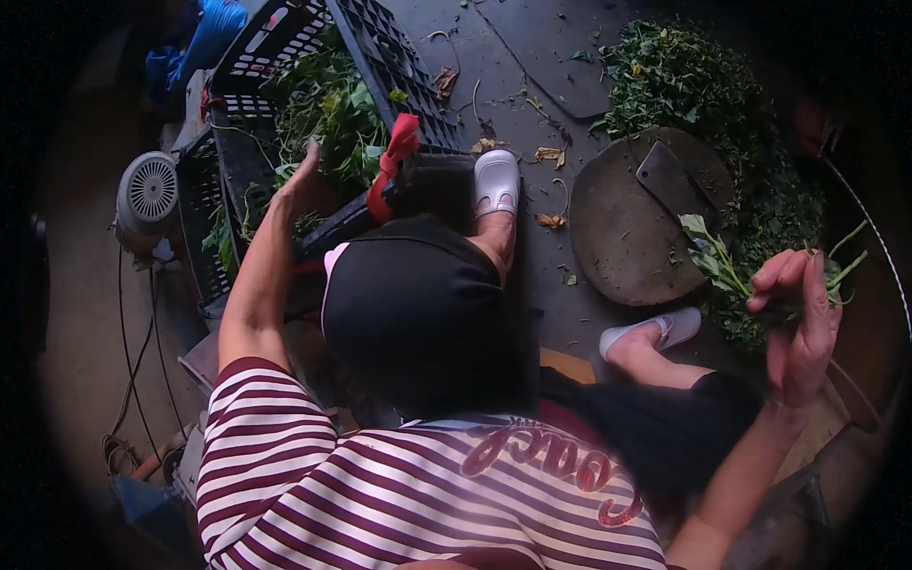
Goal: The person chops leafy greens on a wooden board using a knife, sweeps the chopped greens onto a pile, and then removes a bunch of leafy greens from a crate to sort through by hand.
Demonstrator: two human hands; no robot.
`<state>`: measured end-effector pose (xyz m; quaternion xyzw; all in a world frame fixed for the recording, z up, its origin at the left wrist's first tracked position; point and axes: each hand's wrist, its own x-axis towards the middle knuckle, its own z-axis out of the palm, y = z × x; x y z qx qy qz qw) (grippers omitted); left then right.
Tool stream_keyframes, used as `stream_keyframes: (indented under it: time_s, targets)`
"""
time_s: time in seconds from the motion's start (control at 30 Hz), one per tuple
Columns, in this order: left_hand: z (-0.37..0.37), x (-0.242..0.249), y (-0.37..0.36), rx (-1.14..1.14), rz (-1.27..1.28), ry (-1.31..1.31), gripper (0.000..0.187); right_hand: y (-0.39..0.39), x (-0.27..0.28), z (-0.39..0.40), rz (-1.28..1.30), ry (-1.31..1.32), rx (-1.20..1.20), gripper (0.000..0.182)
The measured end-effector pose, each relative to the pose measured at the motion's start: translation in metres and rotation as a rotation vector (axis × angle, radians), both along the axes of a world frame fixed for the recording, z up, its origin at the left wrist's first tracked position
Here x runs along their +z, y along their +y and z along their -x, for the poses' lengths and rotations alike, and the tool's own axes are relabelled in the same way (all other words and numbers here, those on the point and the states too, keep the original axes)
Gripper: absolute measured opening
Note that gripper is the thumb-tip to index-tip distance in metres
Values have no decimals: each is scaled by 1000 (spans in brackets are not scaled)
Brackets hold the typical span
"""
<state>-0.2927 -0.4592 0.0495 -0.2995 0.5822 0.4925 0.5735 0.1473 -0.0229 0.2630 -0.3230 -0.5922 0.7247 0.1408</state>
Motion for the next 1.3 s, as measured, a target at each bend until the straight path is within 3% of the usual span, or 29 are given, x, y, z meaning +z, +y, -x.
stream_keyframes:
  time_s: [0.1,0.2,0.27,0.3,0.33,0.47,0.53,0.6,0.7,0.8,0.93,1.03,1.13,1.27,1.3]
  targets:
    - [-11,37,37,205,-68,122,103,0,-1,1,10,-14,-25,34]
    - [4,29,40,371,61,203,94,0,-2,5,7,-11,-11,34]
    - [18,1,34,414,46,359,68,-3,0,9,14,-1,-4,34]
    - [39,-31,18,521,19,417,34,-3,0,10,12,-3,-8,34]
    - [36,-32,23,595,108,496,27,-3,1,10,8,0,-6,34]
    - [51,-40,3,702,297,733,25,0,3,4,-28,19,-14,34]
    - [54,-25,-7,755,192,752,22,0,6,-1,-25,28,-16,34]
    - [38,17,11,776,370,929,20,0,9,-3,-24,44,-14,34]
    - [20,62,24,829,352,1023,20,-2,15,-7,-27,52,-21,34]
    - [15,79,17,715,335,1170,21,-3,20,-9,-21,87,-25,35]
    - [39,94,-3,419,270,1449,42,-5,25,-10,-18,111,-19,35]
    - [9,180,39,-22,392,1694,42,-6,29,-13,-21,131,-6,36]
    - [2,226,56,-212,207,1800,40,-6,33,-15,-33,153,19,36]
    - [-30,268,85,-357,209,1793,44,-7,36,-20,-58,143,-2,36]
    - [-44,269,97,-488,286,1977,44,-7,36,-21,-58,144,-5,36]
